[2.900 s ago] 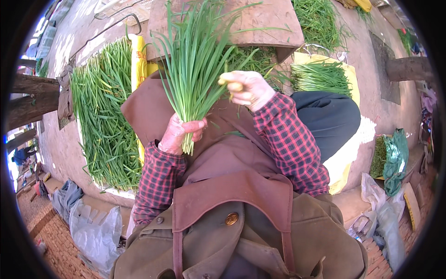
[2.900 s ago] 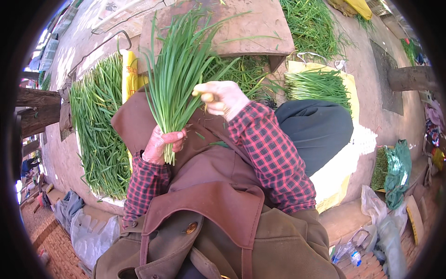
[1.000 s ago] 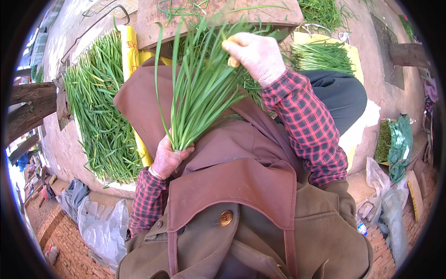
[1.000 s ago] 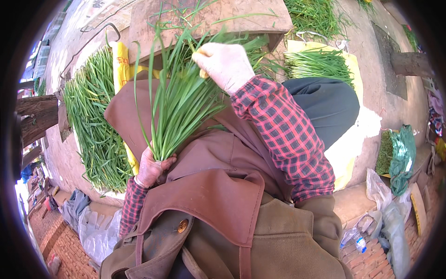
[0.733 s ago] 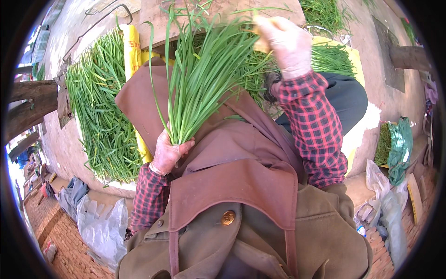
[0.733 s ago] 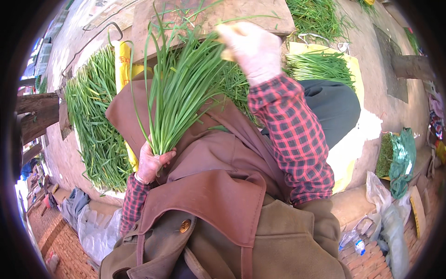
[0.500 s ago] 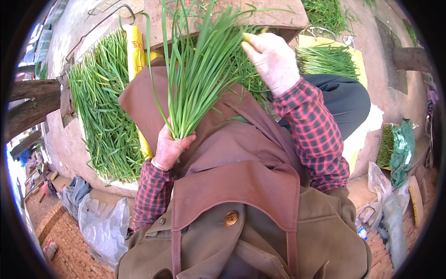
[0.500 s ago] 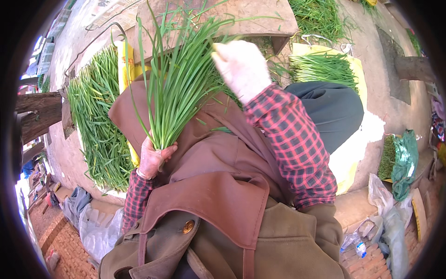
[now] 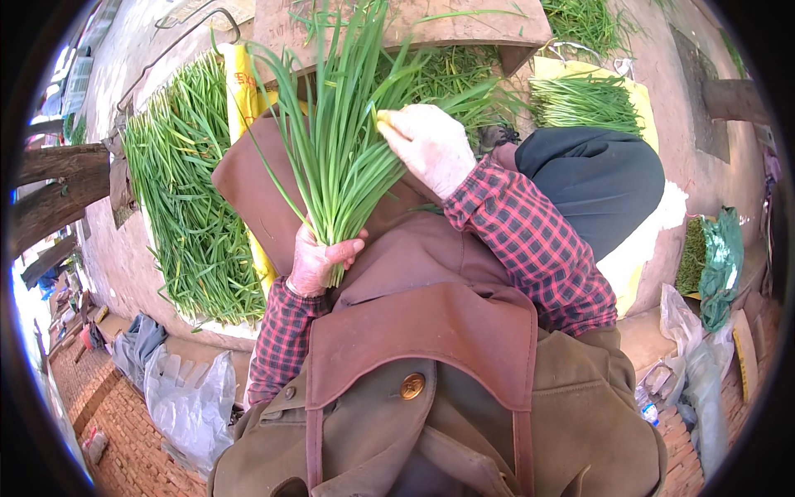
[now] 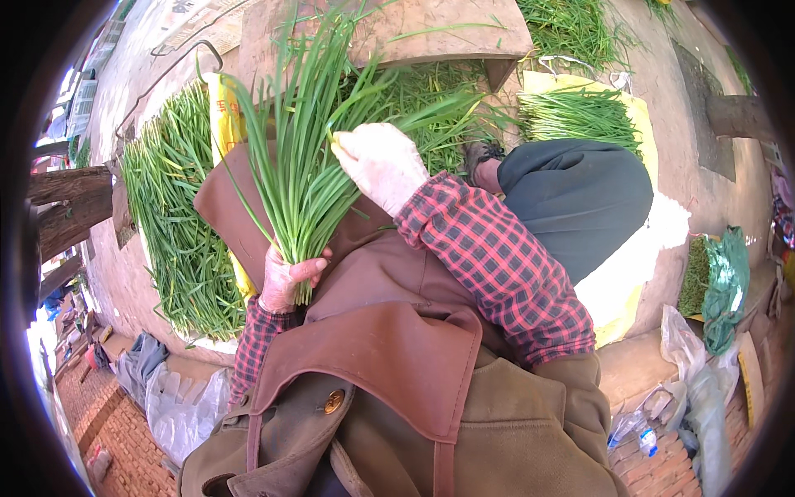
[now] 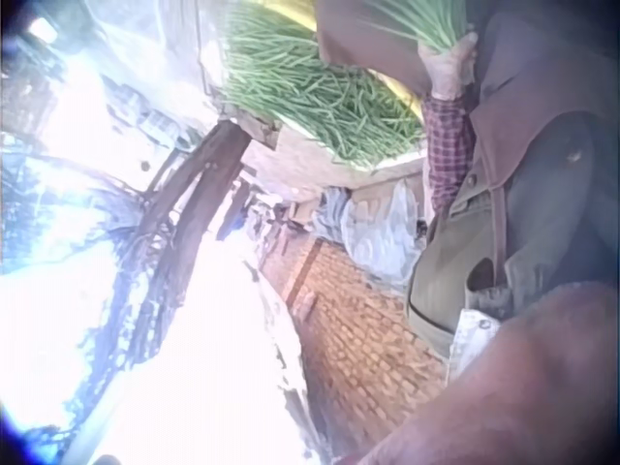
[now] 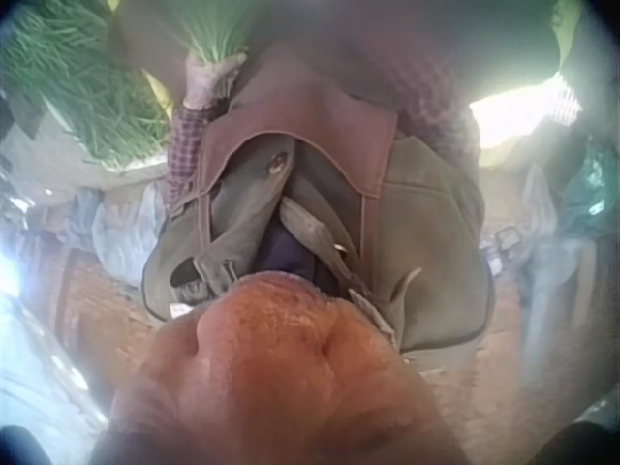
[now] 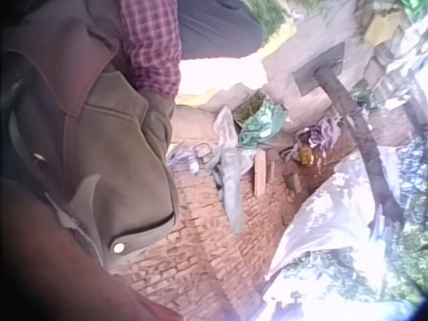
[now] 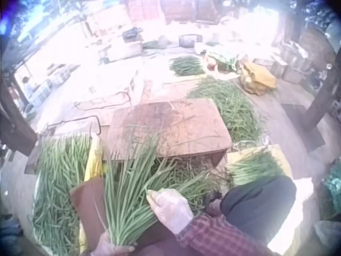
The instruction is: The person is sitting on the ground and trimming the ends of green onions. They hold a bunch of green onions in one hand and use a knife in the other hand to cut the ends, then place the trimmed bunch on a wooden board.
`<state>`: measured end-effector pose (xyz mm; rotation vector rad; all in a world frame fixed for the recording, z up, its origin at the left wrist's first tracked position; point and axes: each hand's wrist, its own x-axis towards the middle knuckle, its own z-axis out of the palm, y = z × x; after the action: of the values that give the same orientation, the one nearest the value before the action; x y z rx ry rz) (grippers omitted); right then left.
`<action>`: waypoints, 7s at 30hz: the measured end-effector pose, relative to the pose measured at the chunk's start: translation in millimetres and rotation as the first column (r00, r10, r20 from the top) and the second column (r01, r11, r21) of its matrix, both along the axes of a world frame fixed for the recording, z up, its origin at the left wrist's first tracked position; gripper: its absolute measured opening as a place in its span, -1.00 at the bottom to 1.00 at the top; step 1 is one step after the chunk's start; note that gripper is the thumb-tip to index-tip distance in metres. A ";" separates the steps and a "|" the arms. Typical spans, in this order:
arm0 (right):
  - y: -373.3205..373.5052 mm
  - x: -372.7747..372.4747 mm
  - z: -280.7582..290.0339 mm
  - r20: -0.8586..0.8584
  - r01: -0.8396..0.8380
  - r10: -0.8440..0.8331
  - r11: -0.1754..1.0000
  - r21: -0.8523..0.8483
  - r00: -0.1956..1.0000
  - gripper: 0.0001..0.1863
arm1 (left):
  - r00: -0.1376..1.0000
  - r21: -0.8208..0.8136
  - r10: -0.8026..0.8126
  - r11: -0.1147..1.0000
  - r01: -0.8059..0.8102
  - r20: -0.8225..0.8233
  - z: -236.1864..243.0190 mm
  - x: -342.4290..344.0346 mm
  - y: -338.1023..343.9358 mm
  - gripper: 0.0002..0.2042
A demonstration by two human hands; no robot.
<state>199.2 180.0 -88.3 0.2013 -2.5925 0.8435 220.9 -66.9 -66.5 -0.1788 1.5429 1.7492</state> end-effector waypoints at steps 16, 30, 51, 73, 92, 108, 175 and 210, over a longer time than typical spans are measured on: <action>-8.9 -17.1 12.7 0.367 0.292 -0.174 0.910 -0.295 0.914 -0.35 | 1.000 0.052 -0.025 0.998 0.025 0.008 -6.4 5.9 6.0 -0.61; 1.7 -24.6 1.6 0.530 0.284 -0.054 0.887 -0.363 0.846 -0.55 | 1.000 0.157 -0.011 0.988 0.009 0.010 -6.5 8.0 8.7 -0.68; 12.3 -14.9 8.1 0.319 0.299 -0.211 0.918 -0.261 0.924 -0.74 | 0.998 0.191 0.068 0.979 -0.067 0.001 3.6 4.9 17.6 -0.68; 73.4 27.9 -22.1 0.382 0.284 -0.386 0.911 0.298 0.840 -0.75 | 0.020 -0.741 -0.846 0.455 -0.494 -0.533 50.0 -105.4 -23.2 -0.21; 65.3 -21.8 74.4 0.420 0.285 -0.023 0.768 -0.573 0.907 -0.63 | -0.281 -0.734 -0.933 0.352 -0.580 -0.225 43.1 -68.8 -47.7 -0.37; 45.7 -24.2 25.2 0.684 0.655 0.089 0.226 -0.721 0.724 -0.85 | -0.342 -0.747 -0.911 0.390 -0.538 -0.230 44.3 -56.6 -50.9 -0.42; -50.9 -21.9 15.7 0.527 0.523 0.550 0.182 -0.833 0.648 -0.73 | 0.924 0.244 0.024 0.962 -0.126 0.382 7.6 1.2 -69.4 -0.55; -35.0 -47.4 -17.8 0.146 0.045 -0.036 0.997 -0.056 0.989 -0.79 | 0.899 0.347 0.013 0.920 -0.182 0.437 -7.5 11.7 -59.2 -0.58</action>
<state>151.8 144.9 -106.0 0.0721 -2.6913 0.9512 232.5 -126.1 -73.9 -0.4215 0.8720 1.8977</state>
